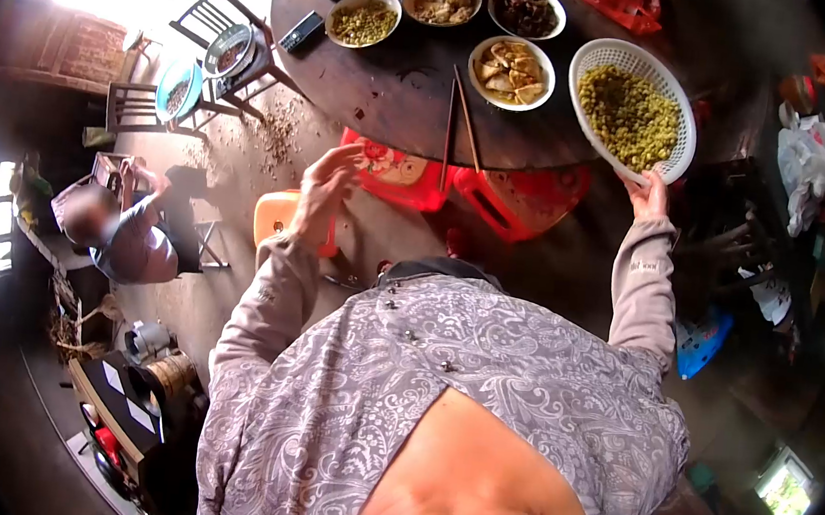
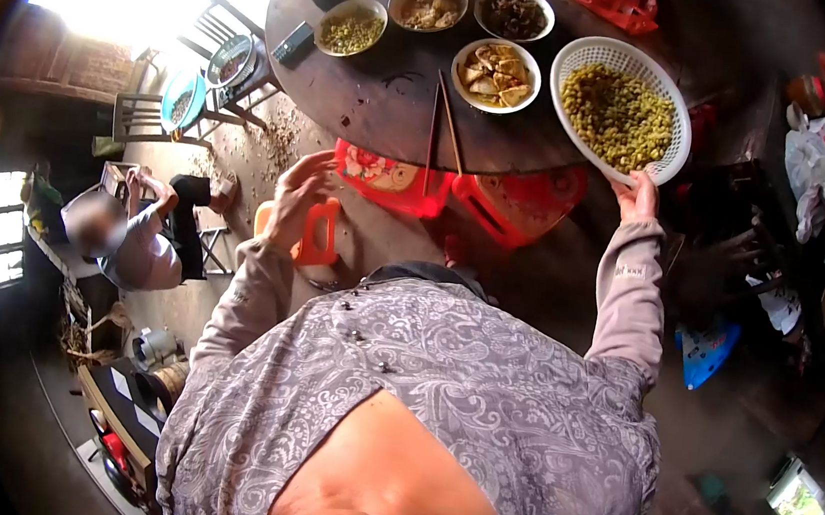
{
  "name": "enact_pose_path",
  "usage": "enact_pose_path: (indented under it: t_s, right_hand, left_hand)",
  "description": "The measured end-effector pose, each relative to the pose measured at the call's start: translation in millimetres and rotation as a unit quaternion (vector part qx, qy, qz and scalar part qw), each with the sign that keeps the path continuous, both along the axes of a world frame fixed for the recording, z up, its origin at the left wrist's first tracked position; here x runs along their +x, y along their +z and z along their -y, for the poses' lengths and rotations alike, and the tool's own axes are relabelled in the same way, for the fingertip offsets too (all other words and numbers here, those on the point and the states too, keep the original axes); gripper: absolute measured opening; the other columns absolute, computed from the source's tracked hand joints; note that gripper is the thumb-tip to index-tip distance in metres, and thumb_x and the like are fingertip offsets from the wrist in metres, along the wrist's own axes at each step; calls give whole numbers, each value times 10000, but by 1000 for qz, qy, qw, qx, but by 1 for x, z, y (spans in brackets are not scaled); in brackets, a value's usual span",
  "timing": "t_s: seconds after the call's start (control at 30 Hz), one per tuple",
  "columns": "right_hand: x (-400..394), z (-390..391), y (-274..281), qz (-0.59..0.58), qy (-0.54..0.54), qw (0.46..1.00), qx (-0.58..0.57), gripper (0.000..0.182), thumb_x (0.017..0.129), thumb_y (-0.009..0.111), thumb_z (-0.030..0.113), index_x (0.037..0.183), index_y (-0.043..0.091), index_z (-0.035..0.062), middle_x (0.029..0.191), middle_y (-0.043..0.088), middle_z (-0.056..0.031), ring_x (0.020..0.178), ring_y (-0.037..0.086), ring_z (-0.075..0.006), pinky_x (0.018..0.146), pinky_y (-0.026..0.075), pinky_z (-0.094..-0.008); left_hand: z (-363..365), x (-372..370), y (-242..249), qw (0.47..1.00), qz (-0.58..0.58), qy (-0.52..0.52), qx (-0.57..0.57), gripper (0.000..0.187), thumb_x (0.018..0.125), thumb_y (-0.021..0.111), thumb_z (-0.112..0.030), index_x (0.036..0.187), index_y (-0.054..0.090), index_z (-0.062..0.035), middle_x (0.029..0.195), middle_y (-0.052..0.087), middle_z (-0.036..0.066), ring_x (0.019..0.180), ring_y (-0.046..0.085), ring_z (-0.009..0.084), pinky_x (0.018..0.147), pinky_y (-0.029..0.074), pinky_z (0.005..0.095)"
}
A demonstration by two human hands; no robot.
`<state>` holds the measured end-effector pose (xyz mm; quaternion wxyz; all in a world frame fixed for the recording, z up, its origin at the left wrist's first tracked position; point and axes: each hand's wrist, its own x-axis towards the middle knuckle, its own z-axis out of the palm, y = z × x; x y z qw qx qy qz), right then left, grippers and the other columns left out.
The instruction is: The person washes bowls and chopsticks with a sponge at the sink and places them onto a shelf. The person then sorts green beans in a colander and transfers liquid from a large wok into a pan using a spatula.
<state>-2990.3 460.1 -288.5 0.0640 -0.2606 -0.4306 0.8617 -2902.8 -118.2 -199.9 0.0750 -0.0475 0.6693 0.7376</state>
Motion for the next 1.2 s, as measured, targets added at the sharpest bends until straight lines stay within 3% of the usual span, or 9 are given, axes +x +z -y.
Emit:
enact_pose_path:
  t_s: [0.13, 0.43, 0.6, 0.63, 0.73, 0.9, 0.97, 1.03, 1.2]
  right_hand:
    - [-56, -12, -34, -57, -22, 996, -64, 257, 781, 458, -15, 1016, 443, -118, 1173, 477, -281, 1088, 476, -471, 933, 452, -578]
    - [-144, -84, -136, -67, -67, 990, -108, 309, 806, 478, 8, 1100, 463, -88, 1130, 538, -229, 1053, 517, -416, 887, 474, -594]
    - [-119, -46, -138, -36, -121, 971, -202, 668, 785, 692, 364, 1237, 395, -28, 1264, 408, -217, 1164, 430, -332, 940, 436, -505]
    - [-105, -5, -118, 15, -226, 966, -124, 616, 773, 673, 457, 1157, 474, 18, 1142, 512, -151, 982, 528, -252, 937, 429, -421]
    - [-72, 64, -129, -26, -119, 990, 65, 234, 841, 621, 235, 994, 600, 59, 761, 617, -30, 607, 540, -77, 538, 458, -214]
    - [-97, 174, -126, 29, 187, 945, 267, 154, 885, 561, 143, 1022, 598, 82, 807, 620, -54, 577, 524, -47, 499, 433, -167]
    - [-104, 208, -130, -12, 230, 869, 438, 177, 844, 619, 169, 981, 590, 59, 825, 612, -75, 654, 575, -145, 572, 490, -266]
    - [-110, 230, -134, -93, 175, 661, 724, 344, 774, 692, 243, 1003, 515, 56, 930, 549, -145, 817, 587, -306, 686, 503, -395]
    - [-120, 270, -127, 88, 221, 629, 740, 413, 780, 617, 210, 1103, 400, 72, 1054, 485, -211, 909, 555, -405, 764, 472, -464]
  left_hand:
    - [27, 13, -38, 996, 15, 60, 61, 392, 886, 552, -174, 1252, 481, -54, 1100, 585, 40, 810, 572, 64, 650, 467, 184]
    - [-45, -2, -111, 970, 81, 184, 136, 372, 905, 527, -137, 1264, 466, -61, 1071, 610, 70, 847, 617, 125, 648, 503, 216]
    - [-40, -16, -121, 966, 102, 184, 149, 378, 898, 534, -123, 1265, 467, -61, 1051, 613, 53, 810, 609, 108, 629, 487, 217]
    - [-37, -25, -121, 965, 117, 174, 155, 381, 897, 538, -127, 1265, 467, -62, 1042, 614, 48, 790, 601, 97, 616, 479, 210]
    - [-24, -62, -132, 971, 151, 122, 141, 389, 884, 556, -138, 1258, 477, -67, 998, 614, 25, 698, 558, 52, 548, 439, 175]
    - [-31, -174, -140, 986, 158, -17, 50, 358, 876, 531, -139, 1227, 513, -68, 913, 626, 5, 667, 543, 42, 542, 434, 163]
    - [-35, -206, -147, 991, 125, -52, 3, 352, 865, 525, -142, 1209, 525, -66, 873, 628, 0, 652, 537, 44, 556, 437, 165]
    - [-36, -228, -156, 992, 93, -87, -21, 351, 857, 525, -140, 1200, 529, -67, 866, 628, 0, 648, 536, 46, 562, 437, 166]
    - [-35, -227, -179, 975, 89, -205, -13, 374, 845, 541, -212, 1191, 529, -68, 872, 619, -6, 676, 552, 70, 570, 433, 199]
